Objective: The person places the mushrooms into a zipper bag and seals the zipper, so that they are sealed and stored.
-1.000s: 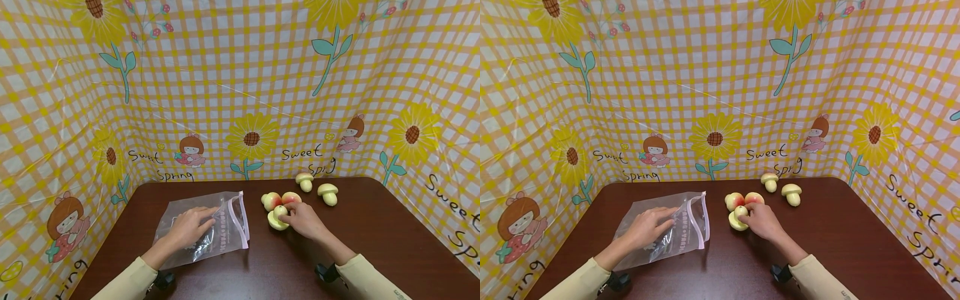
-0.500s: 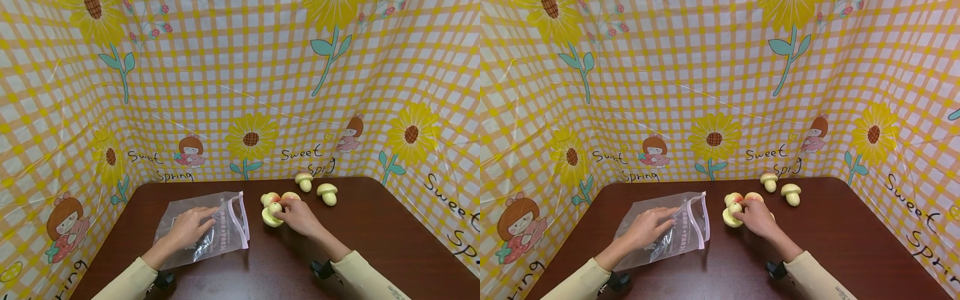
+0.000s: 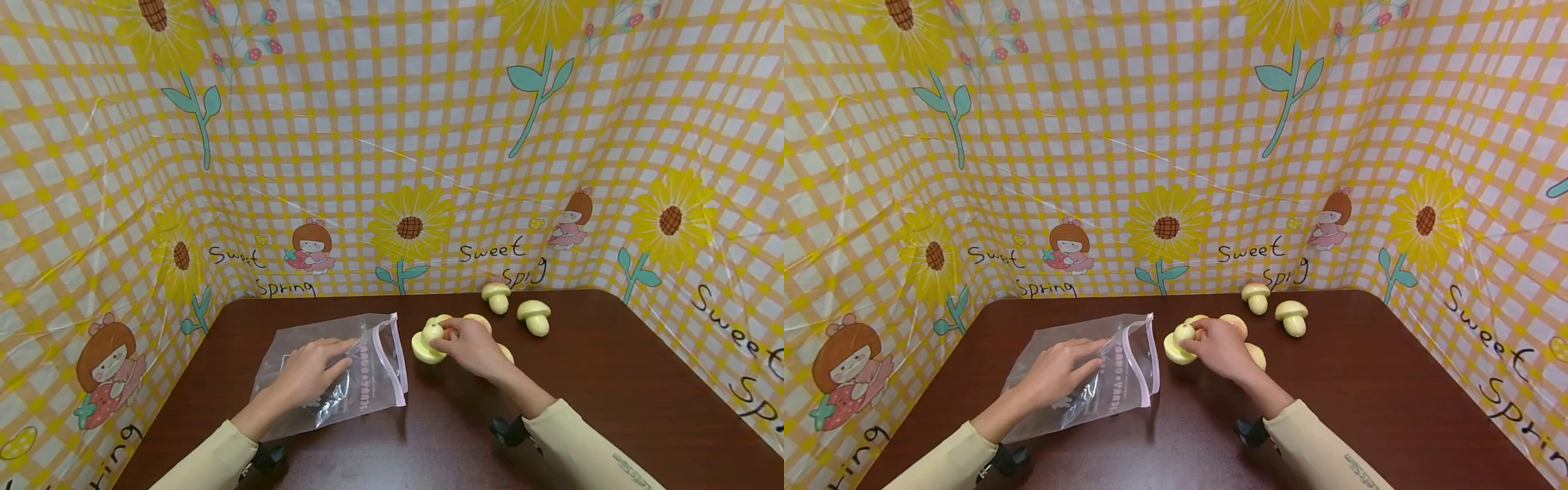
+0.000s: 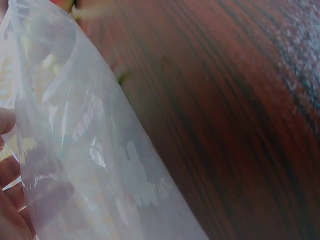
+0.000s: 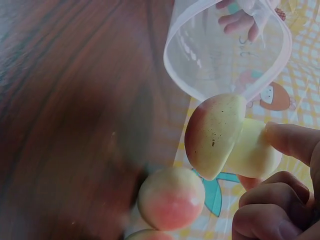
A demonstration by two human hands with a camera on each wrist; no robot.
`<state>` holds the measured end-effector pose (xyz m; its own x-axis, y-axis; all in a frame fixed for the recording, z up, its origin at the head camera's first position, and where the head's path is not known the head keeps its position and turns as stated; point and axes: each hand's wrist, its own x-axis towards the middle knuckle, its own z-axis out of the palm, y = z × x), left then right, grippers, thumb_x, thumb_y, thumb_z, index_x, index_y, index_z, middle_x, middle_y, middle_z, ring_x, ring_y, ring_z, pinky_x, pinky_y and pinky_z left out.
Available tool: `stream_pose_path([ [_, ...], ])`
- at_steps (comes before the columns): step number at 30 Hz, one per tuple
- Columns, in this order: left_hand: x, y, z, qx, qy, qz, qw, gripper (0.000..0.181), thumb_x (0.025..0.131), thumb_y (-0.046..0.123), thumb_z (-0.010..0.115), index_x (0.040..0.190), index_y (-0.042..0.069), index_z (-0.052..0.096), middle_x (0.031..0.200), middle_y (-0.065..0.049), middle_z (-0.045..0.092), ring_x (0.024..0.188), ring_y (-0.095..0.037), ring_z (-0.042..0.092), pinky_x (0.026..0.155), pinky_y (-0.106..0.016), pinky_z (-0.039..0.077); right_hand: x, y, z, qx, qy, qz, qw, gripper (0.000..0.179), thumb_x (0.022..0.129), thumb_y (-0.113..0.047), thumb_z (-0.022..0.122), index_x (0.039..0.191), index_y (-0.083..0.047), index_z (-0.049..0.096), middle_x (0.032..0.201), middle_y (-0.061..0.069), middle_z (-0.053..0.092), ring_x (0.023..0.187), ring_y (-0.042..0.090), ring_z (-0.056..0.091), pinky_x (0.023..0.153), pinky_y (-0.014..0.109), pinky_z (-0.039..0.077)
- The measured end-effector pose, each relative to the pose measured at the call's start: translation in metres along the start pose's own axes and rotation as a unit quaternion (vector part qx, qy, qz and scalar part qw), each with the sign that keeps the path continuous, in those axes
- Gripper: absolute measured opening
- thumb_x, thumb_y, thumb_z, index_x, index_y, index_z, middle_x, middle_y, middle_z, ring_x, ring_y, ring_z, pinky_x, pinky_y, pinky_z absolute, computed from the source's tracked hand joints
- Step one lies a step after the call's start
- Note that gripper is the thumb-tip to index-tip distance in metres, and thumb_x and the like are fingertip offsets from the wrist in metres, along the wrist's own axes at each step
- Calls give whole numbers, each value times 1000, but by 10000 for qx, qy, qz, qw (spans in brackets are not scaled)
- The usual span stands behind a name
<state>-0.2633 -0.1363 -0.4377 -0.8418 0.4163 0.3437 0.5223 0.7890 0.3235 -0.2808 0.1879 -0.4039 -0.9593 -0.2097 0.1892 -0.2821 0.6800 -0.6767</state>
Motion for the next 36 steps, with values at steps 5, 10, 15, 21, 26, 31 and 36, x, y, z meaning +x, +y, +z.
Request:
stream_pose_path([
  [5, -1, 0, 0, -44, -7, -16, 10000, 42, 99, 34, 64, 140, 27, 62, 130, -2, 69, 121, -29, 64, 92, -55, 53, 6, -6, 6, 48, 6, 104, 9999, 37, 86, -22, 77, 115, -1, 71, 59, -6, 43, 51, 9, 37, 50, 21, 28],
  [10, -1, 1, 0, -90, -21, -44, 9999, 42, 99, 34, 64, 140, 26, 62, 131, -2, 68, 122, -29, 63, 93, -56, 53, 11, -11, 13, 223, -2, 68, 9997, 41, 84, -23, 77, 117, 1, 71, 56, -6, 39, 49, 8, 33, 48, 21, 26],
  [15, -1, 1, 1, -87, -1, -62, 9999, 41, 99, 34, 64, 140, 27, 62, 131, -2, 68, 122, -29, 63, 93, -56, 53, 17, -15, 22, 307, -48, 50, 9995, 37, 85, -23, 78, 113, 1, 72, 56, -6, 38, 50, 8, 33, 48, 21, 25],
  [21, -1, 1, 1, -85, 24, -23, 10000, 40, 99, 34, 64, 139, 28, 63, 130, 0, 69, 121, -27, 64, 92, -54, 54, 24, -17, 33, 181, -30, 53, 9998, 33, 84, -26, 78, 108, -3, 75, 57, -5, 39, 52, 9, 35, 50, 22, 27],
  [26, 0, 1, 1, -150, 76, -9, 9999, 39, 99, 34, 64, 139, 28, 63, 129, 1, 69, 120, -26, 64, 93, -54, 53, 29, -21, 42, 209, -203, 27, 9996, 33, 85, -29, 77, 107, -3, 76, 57, -6, 39, 51, 9, 36, 50, 22, 28],
  [31, 0, 1, 2, -185, 158, 55, 9997, 39, 100, 32, 64, 139, 30, 63, 128, 3, 70, 118, -24, 65, 91, -53, 54, 33, -28, 51, 283, -361, -27, 9989, 22, 87, -27, 76, 96, -7, 77, 54, -6, 36, 50, 9, 32, 49, 23, 25],
  [36, 1, 2, 1, -246, 208, 65, 9995, 39, 100, 33, 63, 139, 31, 62, 128, 4, 70, 118, -24, 66, 90, -54, 54, 36, -36, 57, 213, -503, -207, 9983, 20, 89, -29, 73, 89, -8, 77, 54, -6, 36, 50, 9, 33, 49, 23, 25],
])
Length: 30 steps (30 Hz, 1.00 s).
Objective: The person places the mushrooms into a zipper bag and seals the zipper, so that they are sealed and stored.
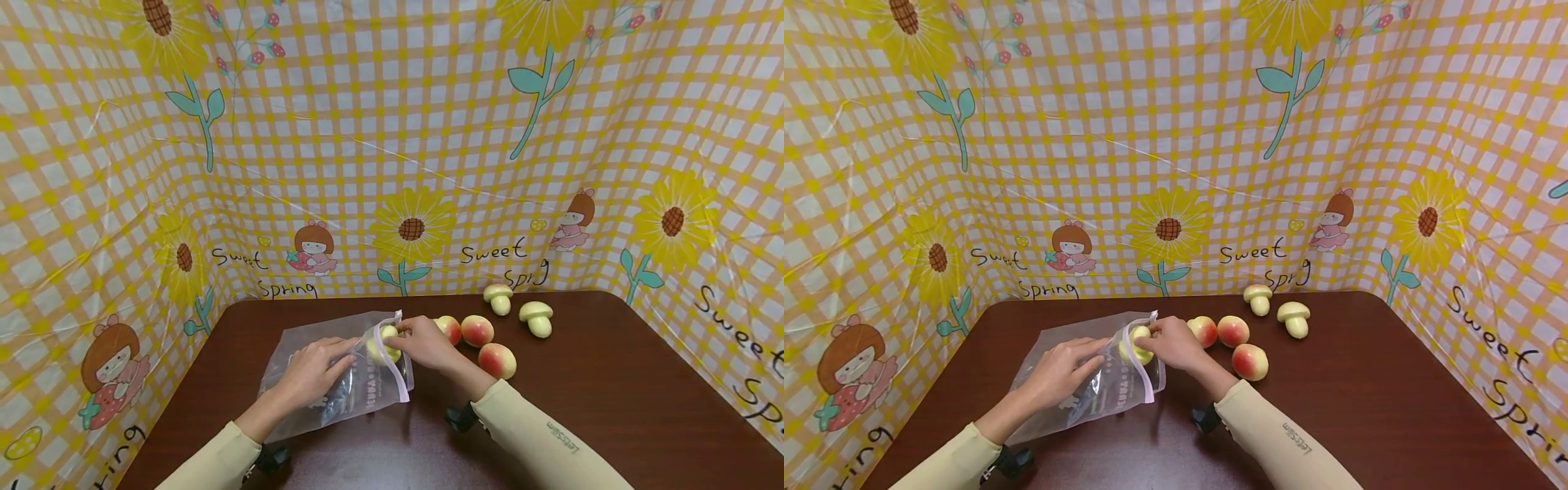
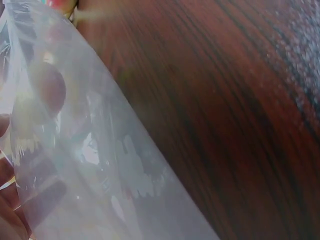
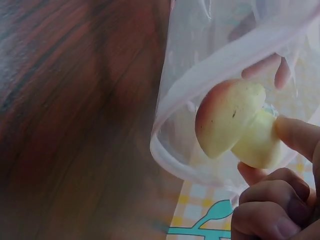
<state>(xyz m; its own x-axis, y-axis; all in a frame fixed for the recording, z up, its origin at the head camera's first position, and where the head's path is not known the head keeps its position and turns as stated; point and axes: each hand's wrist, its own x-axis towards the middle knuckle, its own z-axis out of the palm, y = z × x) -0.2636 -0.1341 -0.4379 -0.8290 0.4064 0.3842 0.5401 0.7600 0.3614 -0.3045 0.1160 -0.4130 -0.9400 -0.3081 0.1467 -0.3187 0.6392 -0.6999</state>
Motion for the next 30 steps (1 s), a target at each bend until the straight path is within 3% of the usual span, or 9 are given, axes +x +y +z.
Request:
stream_pose_path([
  [3, 0, 0, -1, -10, 29, 6, 10000, 39, 100, 34, 62, 139, 31, 62, 127, 4, 70, 117, -23, 66, 89, -53, 55, 1, -4, 2, 17, -129, -40, 9999, 22, 90, -29, 72, 93, -7, 78, 53, -7, 38, 50, 9, 36, 48, 23, 27],
  [8, 0, -1, -2, -24, 42, 3, 10000, 39, 101, 35, 61, 140, 31, 62, 127, 3, 70, 117, -24, 66, 89, -53, 55, 1, -4, 3, 9, -364, -52, 9993, 22, 91, -27, 70, 85, -7, 77, 53, -8, 38, 52, 8, 36, 48, 23, 29],
  [16, 0, -1, -2, -47, 29, -106, 9999, 35, 102, 32, 61, 137, 33, 64, 128, 4, 70, 119, -23, 65, 91, -53, 54, -2, 1, 4, 62, -371, -95, 9992, 23, 89, -28, 72, 93, -7, 80, 79, -4, 71, 73, 12, 55, 64, 24, 46],
  [20, 0, -2, -2, -87, 73, -83, 9999, 35, 101, 30, 62, 136, 32, 65, 127, 4, 70, 118, -23, 65, 92, -53, 54, -3, 4, 1, -24, -434, 4, 9991, 20, 90, -25, 73, 97, -7, 80, 77, -3, 67, 71, 13, 51, 62, 26, 41],
  [24, 0, -1, -2, -102, 86, -55, 9999, 35, 101, 30, 62, 136, 31, 65, 128, 4, 70, 119, -23, 65, 91, -53, 54, -7, 8, -6, -145, -468, -4, 9988, 19, 92, -22, 72, 100, -7, 79, 66, -2, 54, 63, 12, 46, 56, 25, 35],
  [30, 0, -2, -3, -116, 64, -42, 9999, 37, 102, 32, 61, 139, 29, 63, 129, 2, 69, 120, -24, 64, 93, -54, 53, -15, 12, -20, -105, -437, -42, 9990, 22, 92, -21, 72, 104, -4, 78, 64, -3, 51, 59, 11, 45, 54, 25, 37],
])
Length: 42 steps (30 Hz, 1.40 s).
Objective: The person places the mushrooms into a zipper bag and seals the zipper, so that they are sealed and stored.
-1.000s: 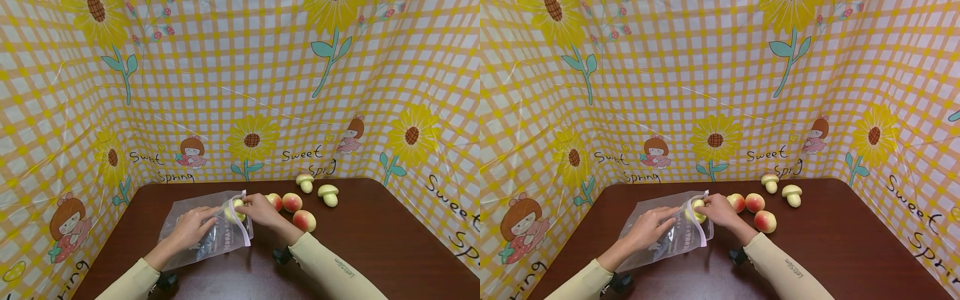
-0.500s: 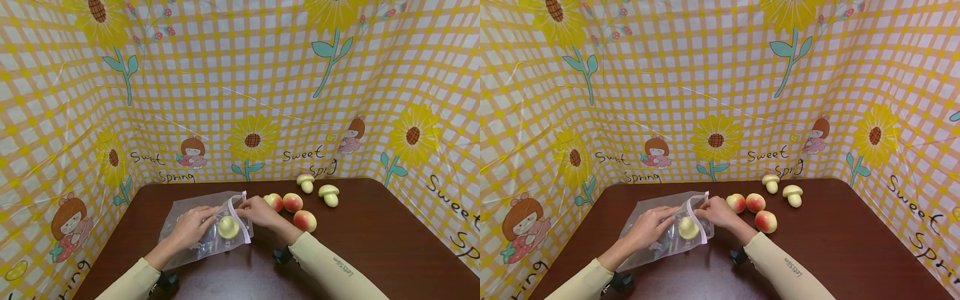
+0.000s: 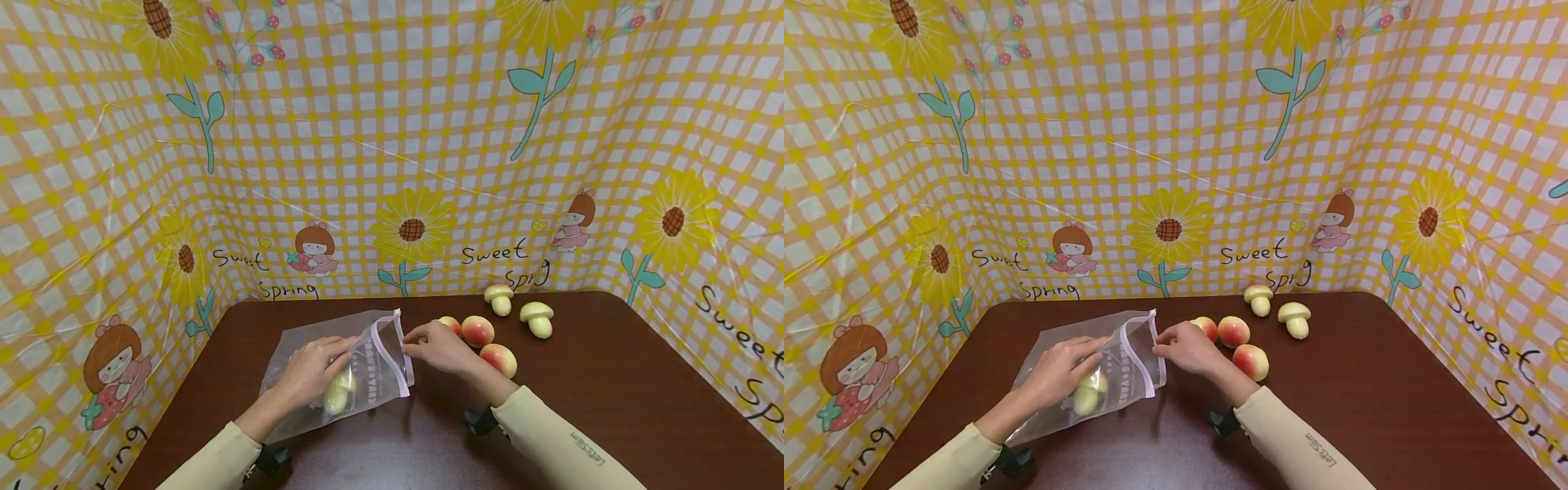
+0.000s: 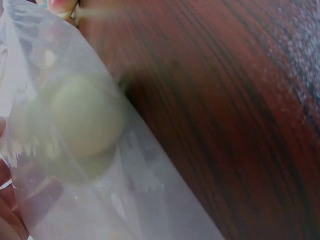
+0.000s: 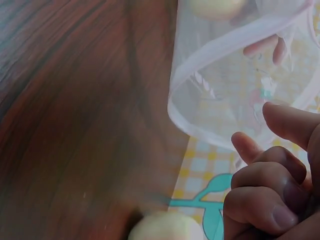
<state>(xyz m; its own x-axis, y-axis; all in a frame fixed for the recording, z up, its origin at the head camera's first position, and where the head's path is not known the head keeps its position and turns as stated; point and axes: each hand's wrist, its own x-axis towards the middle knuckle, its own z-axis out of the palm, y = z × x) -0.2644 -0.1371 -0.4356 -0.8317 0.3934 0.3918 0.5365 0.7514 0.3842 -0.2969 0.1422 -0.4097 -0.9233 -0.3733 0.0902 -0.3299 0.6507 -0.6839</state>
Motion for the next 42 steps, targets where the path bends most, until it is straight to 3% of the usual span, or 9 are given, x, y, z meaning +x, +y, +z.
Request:
stream_pose_path([
  [7, -1, 0, 1, -3, 34, -36, 10000, 38, 101, 32, 62, 139, 29, 63, 128, 1, 70, 119, -25, 65, 94, -55, 53, -10, 9, -14, -68, 185, -276, 9994, 21, 90, -23, 75, 99, -4, 78, 76, -1, 63, 65, 10, 51, 57, 24, 44],
  [14, -1, -1, 1, -36, 38, -56, 10000, 37, 101, 33, 62, 138, 30, 64, 128, 1, 70, 119, -25, 65, 94, -55, 53, -20, 17, -31, -103, 280, -70, 9995, 26, 88, -26, 75, 102, -5, 77, 60, -4, 48, 53, 8, 43, 51, 23, 37],
  [19, -1, -1, 1, -29, 104, 26, 9999, 37, 101, 33, 62, 138, 29, 64, 127, 2, 70, 119, -25, 65, 92, -54, 53, -28, 21, -40, 55, 285, 381, 9989, 34, 90, -30, 75, 111, -3, 75, 91, 5, 69, 81, 17, 59, 69, 30, 47],
  [21, -1, -1, 2, -32, 108, 30, 9999, 37, 101, 32, 62, 138, 29, 64, 127, 2, 70, 119, -25, 65, 93, -54, 53, -30, 23, -43, 52, 283, 437, 9986, 35, 91, -30, 74, 112, -3, 75, 107, 9, 71, 94, 19, 61, 78, 32, 49],
  [23, -2, -1, 2, -33, 100, 11, 9999, 37, 101, 32, 62, 138, 29, 64, 128, 2, 70, 120, -25, 65, 93, -55, 53, -32, 25, -47, -77, 304, 426, 9986, 35, 92, -32, 74, 113, -4, 75, 108, 9, 71, 95, 19, 61, 80, 33, 48],
  [28, -2, -1, 2, -37, 82, -15, 10000, 37, 101, 32, 62, 138, 29, 64, 128, 2, 70, 120, -25, 65, 93, -55, 53, -37, 32, -57, -373, 385, 281, 9982, 36, 92, -34, 73, 113, -4, 75, 90, 4, 63, 78, 15, 51, 72, 30, 42],
  [34, 0, -2, 1, 2, 92, 66, 9999, 37, 101, 33, 61, 138, 28, 64, 128, 2, 70, 119, -24, 66, 92, -54, 54, -43, 40, -67, -425, 443, 473, 9970, 34, 92, -32, 73, 113, -6, 74, 71, -1, 48, 68, 15, 42, 69, 30, 36],
  [39, 0, -1, 0, 10, 84, 95, 9999, 37, 101, 34, 61, 138, 27, 64, 128, 2, 70, 118, -25, 66, 91, -54, 54, -49, 45, -74, -345, 474, 683, 9959, 43, 91, -36, 74, 120, -4, 72, 80, 1, 62, 71, 16, 45, 70, 31, 39],
  [42, -1, -1, 0, 10, 67, 59, 10000, 37, 101, 33, 61, 138, 28, 64, 128, 2, 70, 118, -25, 66, 91, -55, 54, -53, 48, -77, -279, 466, 751, 9957, 46, 91, -37, 74, 122, -3, 71, 74, 0, 59, 66, 15, 43, 65, 30, 38],
])
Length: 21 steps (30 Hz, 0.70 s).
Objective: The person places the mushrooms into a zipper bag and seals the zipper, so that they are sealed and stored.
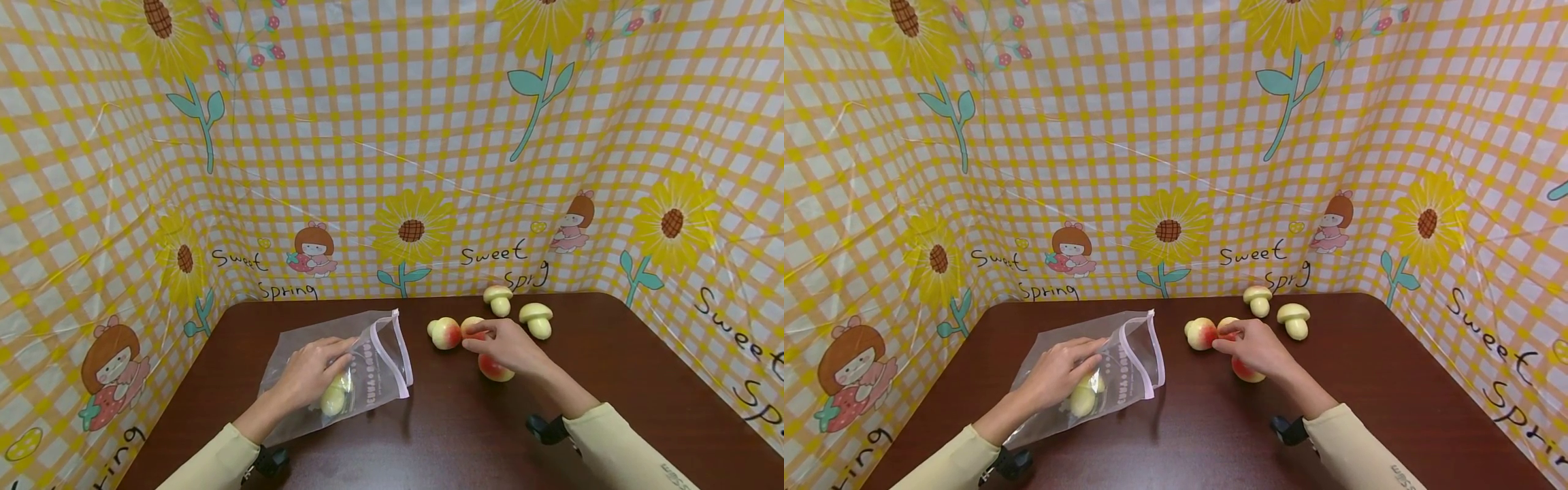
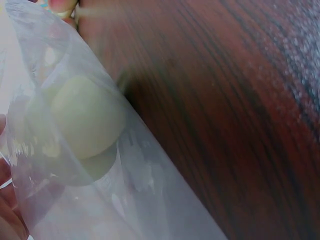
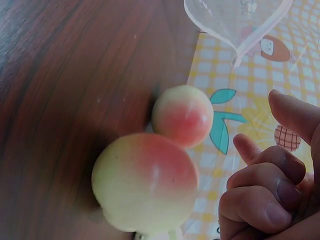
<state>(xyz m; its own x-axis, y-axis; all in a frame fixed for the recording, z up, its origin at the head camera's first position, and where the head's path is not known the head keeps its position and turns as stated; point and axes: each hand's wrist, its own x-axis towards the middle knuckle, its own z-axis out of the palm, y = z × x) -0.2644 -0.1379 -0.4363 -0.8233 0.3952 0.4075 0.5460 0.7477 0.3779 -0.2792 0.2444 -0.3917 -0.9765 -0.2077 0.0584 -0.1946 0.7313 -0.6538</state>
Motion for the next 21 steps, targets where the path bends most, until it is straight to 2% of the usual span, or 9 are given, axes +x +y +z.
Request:
stream_pose_path([
  [4, 0, 0, 0, -24, -7, -37, 10000, 37, 100, 32, 63, 137, 30, 64, 128, 3, 70, 118, -25, 66, 90, -55, 54, -3, 6, -4, 111, 27, 77, 9999, 48, 90, -35, 74, 124, -1, 70, 61, -4, 38, 56, 12, 34, 54, 26, 31],
  [6, 0, 1, 0, -44, -7, -43, 10000, 37, 100, 32, 63, 137, 31, 64, 127, 4, 70, 117, -25, 66, 89, -55, 54, -5, 9, -6, 193, 71, 62, 9998, 48, 90, -34, 75, 123, 1, 70, 60, -4, 36, 54, 10, 32, 50, 25, 29],
  [13, -1, 0, 1, -45, 16, -32, 10000, 36, 100, 31, 64, 136, 32, 65, 126, 6, 70, 117, -24, 66, 88, -55, 54, -8, 21, -12, 137, 41, 33, 9999, 46, 92, -32, 73, 125, 1, 69, 71, 2, 50, 57, 12, 38, 51, 25, 33],
  [16, -1, 0, 1, -47, -6, -19, 10000, 36, 100, 31, 64, 136, 32, 65, 127, 6, 70, 118, -24, 66, 89, -56, 54, -11, 24, -14, 6, 46, 102, 9999, 48, 92, -35, 73, 125, 0, 69, 90, 8, 63, 71, 17, 47, 58, 28, 38],
  [19, -1, 0, 0, -56, -39, -19, 10000, 37, 100, 32, 63, 137, 30, 65, 128, 3, 70, 119, -25, 65, 92, -56, 53, -14, 26, -17, -16, 70, 140, 9999, 50, 92, -37, 73, 125, 0, 69, 102, 13, 67, 84, 23, 53, 66, 31, 42],
  [21, 0, -1, 0, -48, -59, -17, 10000, 37, 101, 33, 62, 137, 30, 65, 129, 2, 69, 120, -26, 65, 93, -55, 53, -15, 28, -19, 32, 94, 211, 9997, 50, 92, -36, 73, 125, 0, 68, 90, 8, 64, 82, 22, 52, 65, 31, 41],
])
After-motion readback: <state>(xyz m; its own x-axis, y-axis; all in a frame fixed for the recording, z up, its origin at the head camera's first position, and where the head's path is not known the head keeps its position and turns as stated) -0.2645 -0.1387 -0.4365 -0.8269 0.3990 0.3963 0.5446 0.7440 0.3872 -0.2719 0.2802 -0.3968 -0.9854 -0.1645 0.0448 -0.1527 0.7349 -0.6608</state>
